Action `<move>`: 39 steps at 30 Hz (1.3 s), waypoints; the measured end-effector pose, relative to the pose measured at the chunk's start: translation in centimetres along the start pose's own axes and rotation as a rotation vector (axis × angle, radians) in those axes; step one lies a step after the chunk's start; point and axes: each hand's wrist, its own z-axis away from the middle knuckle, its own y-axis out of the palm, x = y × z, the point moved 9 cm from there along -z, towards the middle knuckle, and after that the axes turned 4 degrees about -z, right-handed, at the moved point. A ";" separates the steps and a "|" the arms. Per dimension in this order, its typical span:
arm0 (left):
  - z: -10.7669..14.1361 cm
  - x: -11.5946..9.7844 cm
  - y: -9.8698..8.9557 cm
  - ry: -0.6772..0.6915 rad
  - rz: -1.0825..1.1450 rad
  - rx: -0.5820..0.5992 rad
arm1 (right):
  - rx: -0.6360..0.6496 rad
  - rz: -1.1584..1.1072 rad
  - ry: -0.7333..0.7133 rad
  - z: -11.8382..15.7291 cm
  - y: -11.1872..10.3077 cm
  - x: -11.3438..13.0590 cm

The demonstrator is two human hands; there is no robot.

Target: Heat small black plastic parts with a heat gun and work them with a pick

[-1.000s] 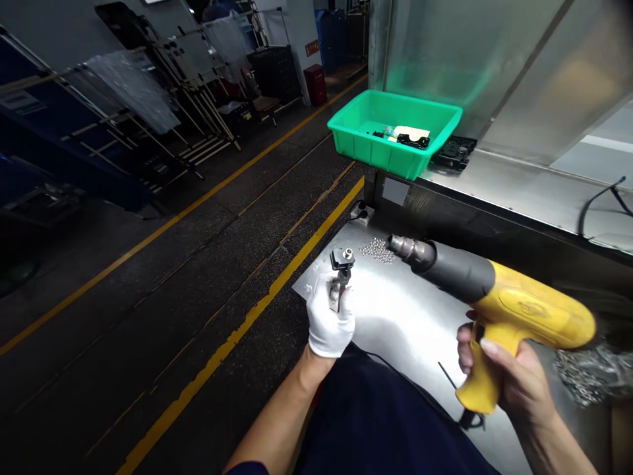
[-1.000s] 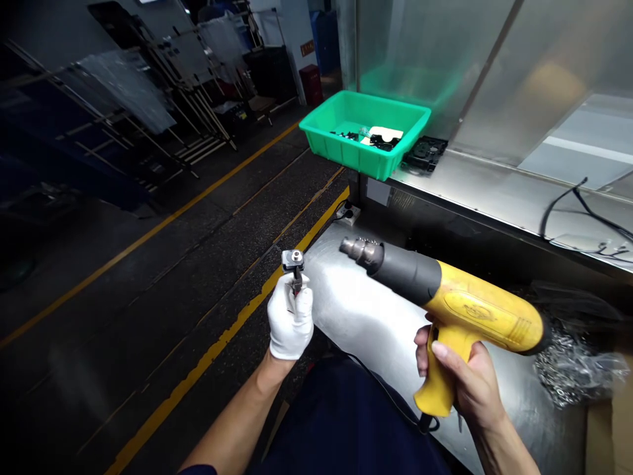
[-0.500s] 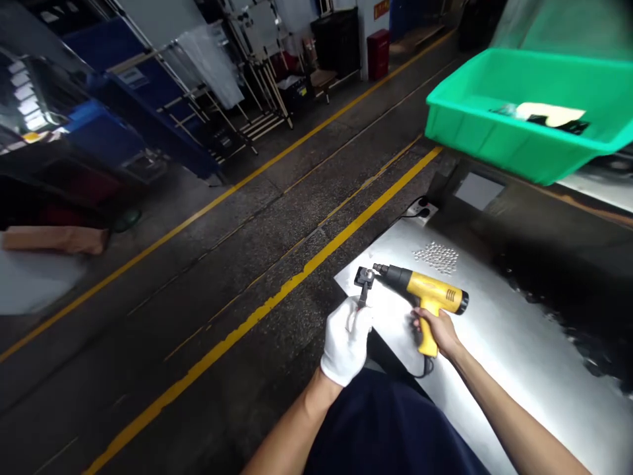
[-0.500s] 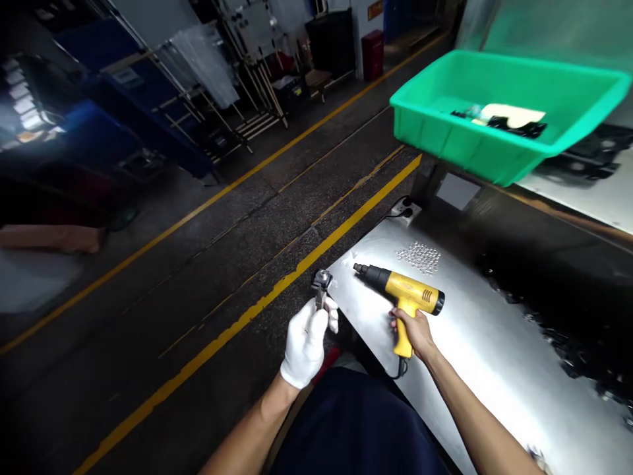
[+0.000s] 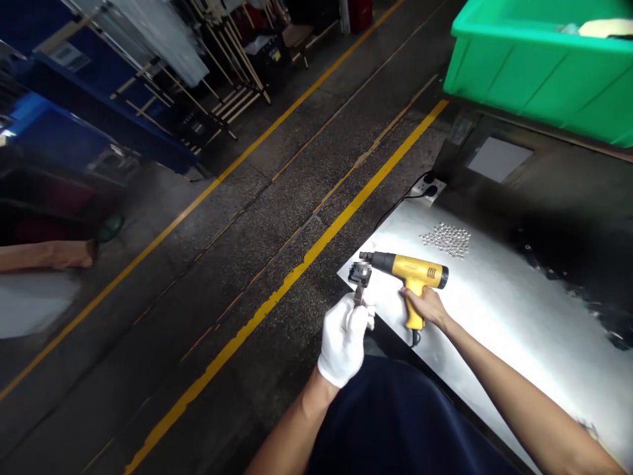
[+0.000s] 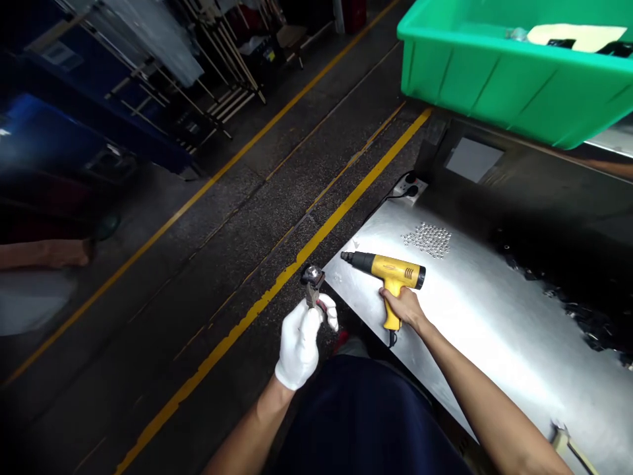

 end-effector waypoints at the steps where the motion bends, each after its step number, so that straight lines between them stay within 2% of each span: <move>1: -0.1 -0.1 0.2 0.010 -0.007 0.007 | -0.017 0.075 -0.001 0.0 -0.3 0.0; 5: 0.1 -0.8 1.3 0.060 -0.050 0.053 | -0.064 0.317 -0.023 0.5 -1.0 0.0; 8: 0.5 -1.5 2.6 0.075 -0.060 0.101 | -0.103 0.422 -0.065 2.0 -1.7 0.0; 10: 0.8 -1.8 3.7 0.073 -0.056 0.133 | -0.138 0.455 -0.107 3.6 -2.9 -0.3; 12: 1.2 -2.1 5.2 0.053 -0.001 0.190 | -0.198 0.466 -0.140 5.9 -4.9 -1.5; 15: 1.9 -2.6 8.1 0.005 0.159 0.298 | -0.355 0.459 -0.132 10.3 -9.7 -5.6; 18: 2.9 -2.7 11.4 -0.085 0.307 0.389 | -0.566 0.455 -0.073 15.6 -14.7 -11.5; 20: 3.5 -2.6 13.8 -0.168 0.382 0.443 | -0.692 0.468 -0.029 19.1 -17.2 -15.4; 22: 4.1 -2.4 16.2 -0.272 0.433 0.478 | -0.779 0.485 0.014 21.9 -18.6 -18.7; 24: 4.8 -1.8 18.6 -0.435 0.451 0.499 | -0.830 0.496 0.054 23.7 -19.2 -21.1; 27: 6.5 -0.9 21.6 -0.664 0.457 0.533 | -0.855 0.490 0.085 24.8 -19.1 -23.1; 30: 8.1 -0.5 23.6 -0.757 0.453 0.578 | -0.794 0.463 0.048 24.5 -18.1 -23.4; 35: 10.1 -0.8 24.8 -0.775 0.395 0.599 | -0.586 0.374 -0.043 22.4 -15.6 -22.7; 39: 11.1 -3.0 25.3 -0.607 0.355 0.703 | -0.521 0.286 -0.037 21.3 -14.7 -22.2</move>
